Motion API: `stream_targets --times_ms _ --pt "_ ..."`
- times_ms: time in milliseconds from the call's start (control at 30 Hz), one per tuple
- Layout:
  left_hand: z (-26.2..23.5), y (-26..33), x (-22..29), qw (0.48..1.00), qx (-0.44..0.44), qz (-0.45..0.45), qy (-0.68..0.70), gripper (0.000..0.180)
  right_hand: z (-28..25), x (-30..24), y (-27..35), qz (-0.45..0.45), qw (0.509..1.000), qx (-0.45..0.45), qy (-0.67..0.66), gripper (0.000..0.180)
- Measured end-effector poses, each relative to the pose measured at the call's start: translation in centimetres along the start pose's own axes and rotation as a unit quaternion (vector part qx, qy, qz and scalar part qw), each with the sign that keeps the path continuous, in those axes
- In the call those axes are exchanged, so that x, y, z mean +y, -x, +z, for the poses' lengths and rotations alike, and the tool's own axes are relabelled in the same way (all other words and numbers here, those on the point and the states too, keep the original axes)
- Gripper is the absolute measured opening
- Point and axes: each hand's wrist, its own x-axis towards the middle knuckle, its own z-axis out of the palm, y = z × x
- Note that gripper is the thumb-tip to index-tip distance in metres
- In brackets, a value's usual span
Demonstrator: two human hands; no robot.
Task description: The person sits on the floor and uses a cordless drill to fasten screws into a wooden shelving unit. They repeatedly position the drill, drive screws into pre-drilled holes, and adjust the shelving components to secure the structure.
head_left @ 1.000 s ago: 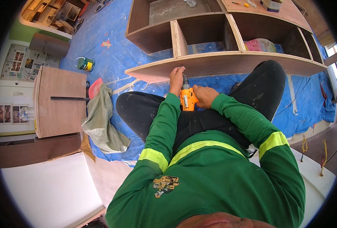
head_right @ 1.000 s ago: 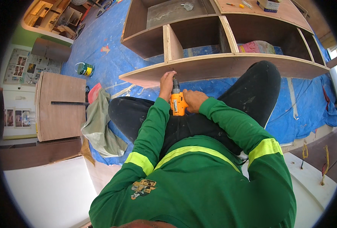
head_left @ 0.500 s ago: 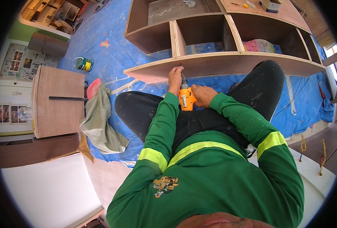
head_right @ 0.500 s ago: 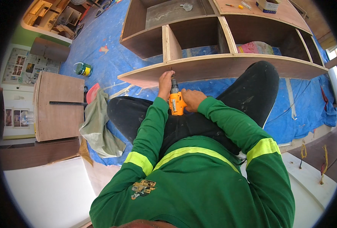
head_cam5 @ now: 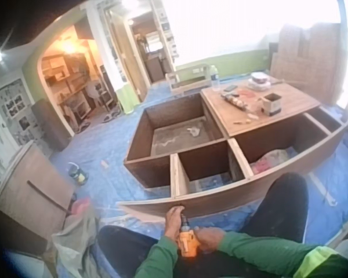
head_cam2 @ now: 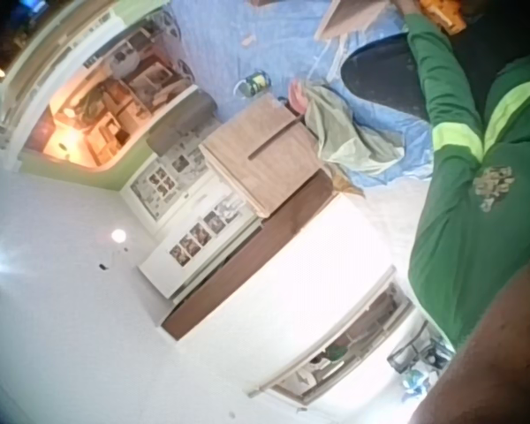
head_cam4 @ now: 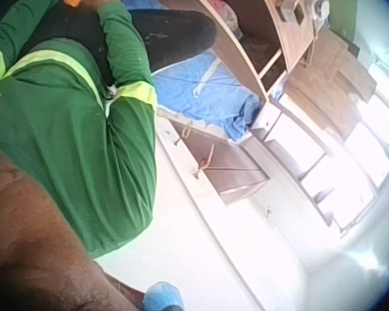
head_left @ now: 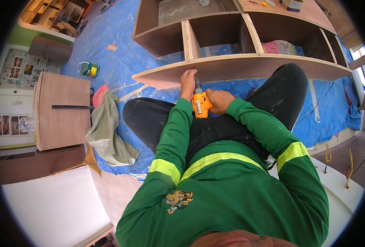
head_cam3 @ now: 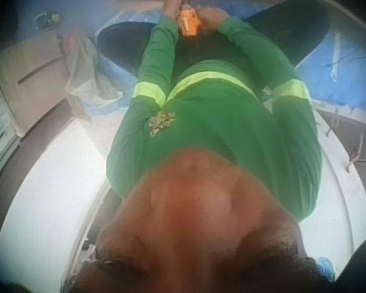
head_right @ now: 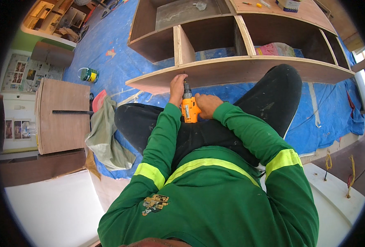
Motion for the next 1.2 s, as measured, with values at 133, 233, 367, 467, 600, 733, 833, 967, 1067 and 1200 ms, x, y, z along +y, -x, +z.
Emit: stream_targets --times_ms 133,233,367,467,600,733,833,967,1067,1200 --pt "-0.9 0.3 -0.1 1.000 0.012 -0.006 -0.008 0.047 -1.1 -1.0 0.1 0.028 0.998 -0.042 -0.028 0.057" --pt "-2.9 1.4 0.3 0.987 0.026 -0.003 -0.159 0.073 -1.5 -1.1 0.1 0.039 0.998 -0.042 -0.041 0.057" --pt "-5.1 6.4 1.5 0.911 -0.049 -0.129 -0.389 0.109 -1.0 -0.9 0.1 0.044 0.998 -0.027 -0.037 0.056" --pt "-4.7 10.9 4.0 0.871 -0.135 -0.177 -0.438 0.124 -1.2 -1.2 0.1 0.050 0.998 -0.032 -0.032 0.054" --pt "-4.9 11.1 2.9 0.869 -0.179 -0.211 -0.410 0.131 -0.9 -1.5 -0.1 0.035 0.998 -0.029 -0.033 0.051" --pt "-3.8 11.1 2.7 0.899 -0.130 -0.208 -0.363 0.118 -0.8 -1.3 -0.2 0.027 0.999 -0.035 -0.019 0.052" --pt "-2.4 11.4 3.7 0.909 -0.069 -0.164 -0.378 0.113 -1.3 -1.3 -0.2 0.034 0.999 -0.038 -0.004 0.054" --pt "-2.0 12.1 3.4 0.933 -0.018 -0.171 -0.316 0.109 -1.7 -1.8 0.0 0.039 0.998 -0.042 0.005 0.054" --pt "-1.6 11.3 3.9 0.929 -0.021 -0.189 -0.317 0.103 -1.7 -2.0 -0.1 0.038 0.998 -0.042 0.007 0.055" --pt "-1.7 11.3 4.1 0.940 -0.013 -0.161 -0.301 0.093 -1.3 -2.1 0.0 0.042 0.999 -0.030 -0.014 0.055"
